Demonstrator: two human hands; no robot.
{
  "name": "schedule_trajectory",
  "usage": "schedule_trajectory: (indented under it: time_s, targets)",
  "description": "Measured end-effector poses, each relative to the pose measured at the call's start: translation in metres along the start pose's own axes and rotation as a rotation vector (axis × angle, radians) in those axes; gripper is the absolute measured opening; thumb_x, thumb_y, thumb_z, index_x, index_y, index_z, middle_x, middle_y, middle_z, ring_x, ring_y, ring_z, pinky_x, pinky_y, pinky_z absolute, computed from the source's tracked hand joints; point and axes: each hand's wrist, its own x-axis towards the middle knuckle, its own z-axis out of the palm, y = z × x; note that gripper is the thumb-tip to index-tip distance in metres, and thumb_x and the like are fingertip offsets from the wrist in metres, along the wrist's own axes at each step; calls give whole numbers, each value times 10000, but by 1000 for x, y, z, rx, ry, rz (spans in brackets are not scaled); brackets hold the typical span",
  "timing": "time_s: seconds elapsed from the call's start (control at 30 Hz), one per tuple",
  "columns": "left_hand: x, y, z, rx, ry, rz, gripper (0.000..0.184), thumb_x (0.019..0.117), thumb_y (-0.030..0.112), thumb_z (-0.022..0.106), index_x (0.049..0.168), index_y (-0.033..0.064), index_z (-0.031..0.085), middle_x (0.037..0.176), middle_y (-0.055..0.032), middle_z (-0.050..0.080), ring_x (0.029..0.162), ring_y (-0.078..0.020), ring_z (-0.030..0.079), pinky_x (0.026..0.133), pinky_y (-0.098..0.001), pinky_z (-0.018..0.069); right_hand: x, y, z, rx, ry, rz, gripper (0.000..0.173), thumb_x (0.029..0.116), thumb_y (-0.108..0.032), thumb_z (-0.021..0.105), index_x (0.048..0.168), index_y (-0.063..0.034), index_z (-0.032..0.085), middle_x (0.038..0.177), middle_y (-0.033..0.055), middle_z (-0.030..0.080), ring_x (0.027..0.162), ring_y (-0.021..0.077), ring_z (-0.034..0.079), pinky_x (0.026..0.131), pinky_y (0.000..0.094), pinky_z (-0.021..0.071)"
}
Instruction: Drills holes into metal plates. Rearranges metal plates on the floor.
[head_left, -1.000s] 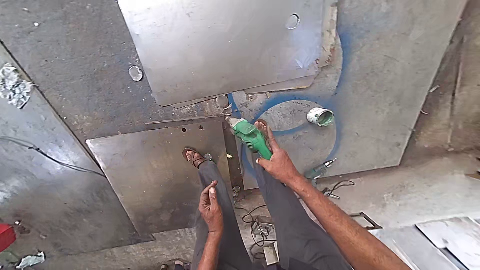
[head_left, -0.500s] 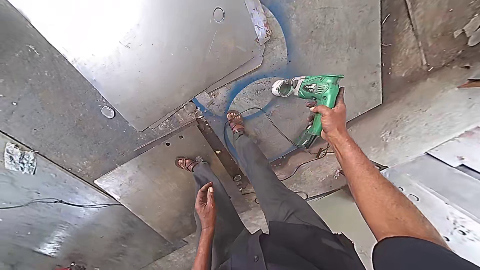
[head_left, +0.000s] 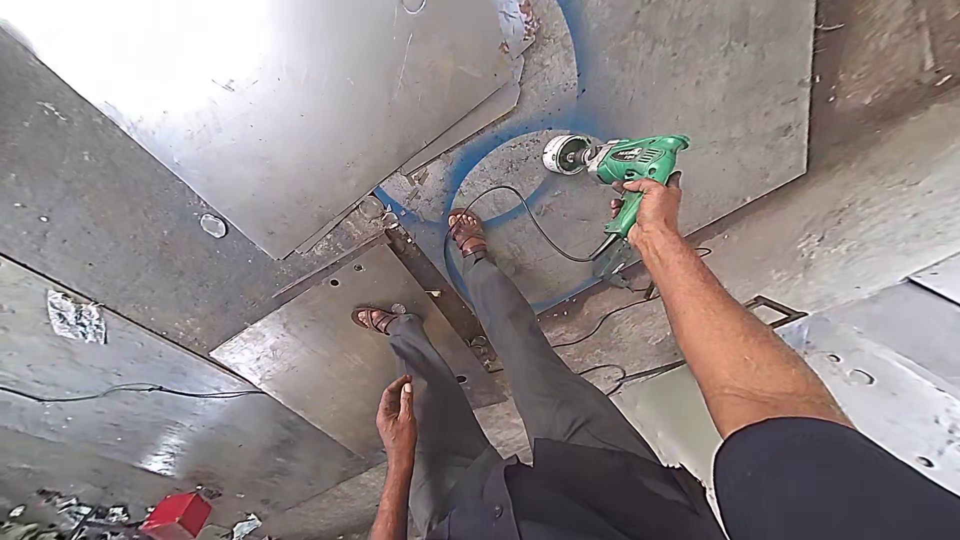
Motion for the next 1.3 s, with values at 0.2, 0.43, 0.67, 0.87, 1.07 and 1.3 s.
schedule_trajectory:
  time_s: [0.2, 0.43, 0.67, 0.87, 1.07, 1.3]
  targets:
    - [-2, -2, 3, 2, 17, -62, 228, 1018, 103, 587, 1176, -30, 683, 1123, -113, 746, 1081, -189, 701, 973, -338, 569, 20, 7, 11, 34, 30, 26, 784, 866, -74, 633, 1539, -164, 241, 1019, 125, 690, 636, 236, 678, 498, 380, 579]
    - [-1, 0, 7, -27, 5, -95, 234, 1024, 101, 581, 1191, -32, 678, 1136, -122, 742, 1096, -198, 697, 990, -344, 562, 19, 6, 12, 52, 26, 15, 770, 869, -71, 640, 1524, -152, 242, 989, 125, 680, 616, 236, 670, 491, 380, 579]
    - [-2, -9, 6, -93, 30, -142, 247, 1032, 121, 580, 1209, -25, 670, 1158, -126, 736, 1110, -220, 690, 986, -371, 561, -3, 1, 1, 68, 35, -12, 790, 887, -76, 636, 1553, -179, 223, 1027, 128, 683, 629, 232, 668, 496, 374, 574]
    - [-4, -23, 7, -183, 63, -155, 250, 1034, 111, 566, 1213, -36, 662, 1172, -136, 729, 1121, -225, 680, 977, -372, 557, -56, 2, -19, -75, -32, -130, 958, 856, -53, 649, 1632, -256, 126, 1100, 112, 675, 621, 228, 667, 473, 382, 577]
    - [0, -38, 14, -279, 91, -128, 269, 1036, 142, 567, 1221, -30, 660, 1179, -136, 724, 1125, -221, 677, 965, -368, 561, -119, 14, -30, -402, -266, -307, 1039, 872, -75, 664, 1655, -339, 34, 1144, 79, 689, 606, 218, 661, 485, 388, 579]
    - [15, -11, 30, -564, 73, -45, 256, 1028, 84, 565, 1223, -54, 656, 1209, -171, 713, 1157, -265, 665, 1012, -405, 545, -213, 24, 33, -1165, -522, -595, 1149, 814, -137, 746, 1673, -283, -3, 962, 132, 715, 702, 304, 673, 648, 573, 557]
